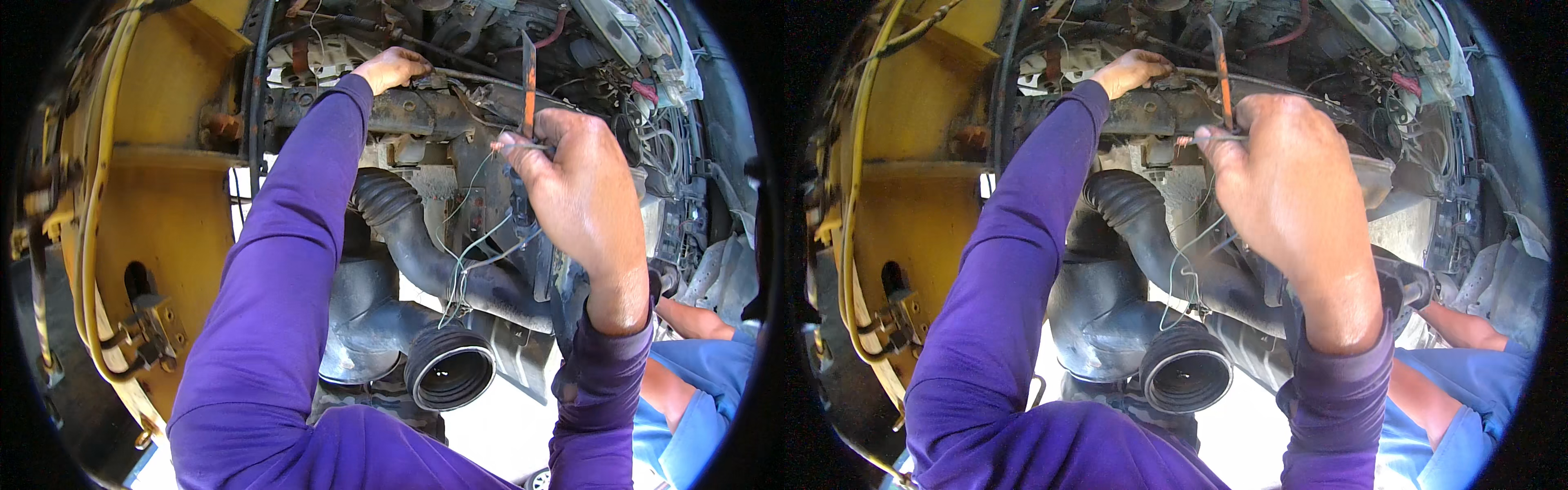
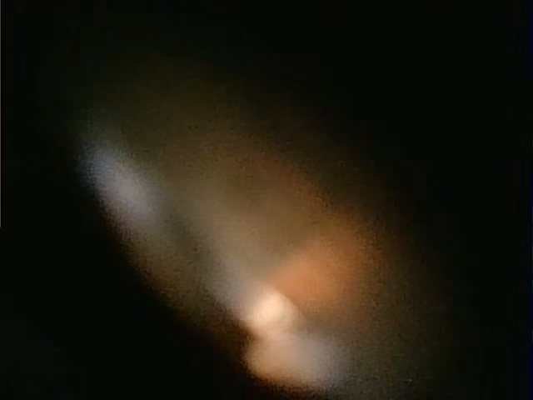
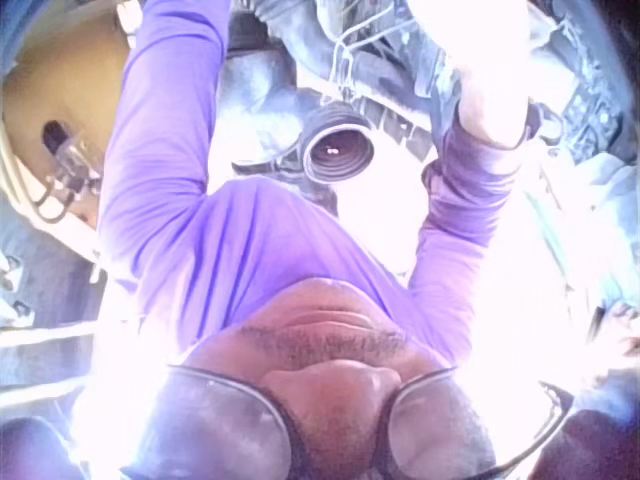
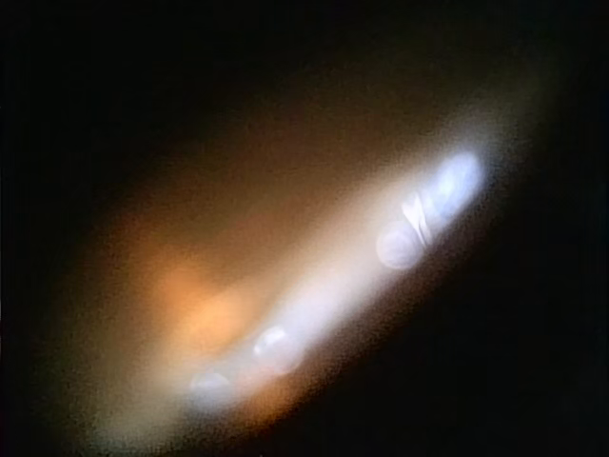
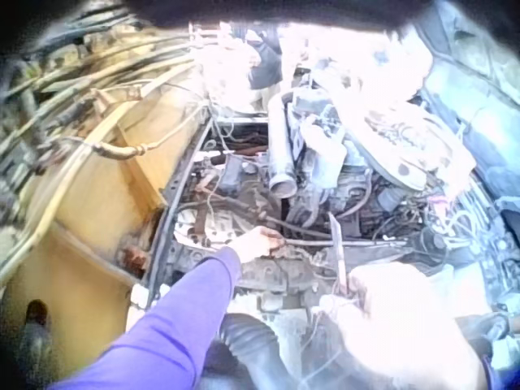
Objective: The person uses a test light to check electrical connections in a vehicle's engine bay. They probe several wires and components, observing the test light's response. After finishing, they walk through a cluttered workshop and pick up a metal bar.
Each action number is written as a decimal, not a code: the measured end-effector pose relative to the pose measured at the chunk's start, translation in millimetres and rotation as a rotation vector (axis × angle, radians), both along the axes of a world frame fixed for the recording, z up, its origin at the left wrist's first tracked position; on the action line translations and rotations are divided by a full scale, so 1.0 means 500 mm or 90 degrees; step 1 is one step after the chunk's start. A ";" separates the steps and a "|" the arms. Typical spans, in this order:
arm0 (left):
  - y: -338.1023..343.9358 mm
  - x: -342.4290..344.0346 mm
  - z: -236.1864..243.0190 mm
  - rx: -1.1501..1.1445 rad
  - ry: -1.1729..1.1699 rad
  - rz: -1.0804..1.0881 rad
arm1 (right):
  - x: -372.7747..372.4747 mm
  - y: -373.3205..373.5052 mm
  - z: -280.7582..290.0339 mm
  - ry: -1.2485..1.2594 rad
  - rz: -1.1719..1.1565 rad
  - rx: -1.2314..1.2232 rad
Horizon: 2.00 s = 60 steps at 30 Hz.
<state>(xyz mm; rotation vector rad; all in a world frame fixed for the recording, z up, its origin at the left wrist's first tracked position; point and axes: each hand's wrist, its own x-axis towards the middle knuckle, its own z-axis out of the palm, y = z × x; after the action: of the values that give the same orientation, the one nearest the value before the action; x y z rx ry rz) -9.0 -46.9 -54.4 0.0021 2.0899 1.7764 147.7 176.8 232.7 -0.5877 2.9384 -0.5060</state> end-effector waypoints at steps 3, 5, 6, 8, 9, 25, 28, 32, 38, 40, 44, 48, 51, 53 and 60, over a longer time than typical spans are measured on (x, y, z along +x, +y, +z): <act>0.007 0.009 0.013 -0.025 -0.014 0.046 | -0.002 0.011 -0.016 0.057 0.041 -0.009; 0.020 0.023 0.028 -0.040 -0.004 0.105 | -0.005 0.010 -0.013 0.041 0.041 0.001; 0.019 0.031 0.043 -0.069 -0.025 0.094 | -0.006 0.006 -0.007 0.020 0.034 0.014; -0.003 0.048 0.042 0.044 -0.017 0.136 | -0.007 0.002 -0.009 0.012 0.028 0.019; -0.005 0.056 0.036 0.103 -0.013 0.151 | -0.008 0.005 -0.010 0.009 0.031 0.024; 0.077 0.793 0.108 -0.611 0.109 0.376 | -0.024 -0.007 -0.017 0.024 0.029 0.040; 0.093 0.844 0.087 -0.614 0.135 0.397 | -0.019 -0.014 0.004 -0.008 0.021 0.048; 0.092 0.850 0.058 -0.580 0.163 0.430 | -0.013 -0.016 -0.002 -0.053 0.031 0.048; 0.086 0.848 0.064 -0.558 0.138 0.392 | 0.000 -0.016 -0.018 -0.168 0.056 0.058; 0.083 0.852 0.058 -0.554 0.146 0.385 | 0.007 -0.022 -0.014 -0.198 0.072 0.063; 0.082 0.850 0.067 -0.561 0.123 0.364 | 0.014 -0.030 -0.021 -0.211 0.147 0.055; 0.083 0.842 0.072 -0.564 0.107 0.356 | 0.013 -0.029 -0.022 -0.226 0.154 0.042; 0.080 0.844 0.069 -0.555 0.099 0.361 | 0.013 -0.032 -0.017 -0.255 0.167 0.033; 0.084 0.839 0.069 -0.555 0.089 0.363 | 0.017 -0.032 -0.017 -0.272 0.180 0.025; 0.085 0.839 0.070 -0.574 0.071 0.344 | 0.031 -0.038 -0.019 -0.358 0.247 0.039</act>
<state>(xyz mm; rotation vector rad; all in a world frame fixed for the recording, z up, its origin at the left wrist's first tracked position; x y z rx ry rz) 410.3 -4.4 -19.4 -0.7804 2.9785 0.8924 163.0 157.9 223.0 -0.8241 2.2348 -0.4424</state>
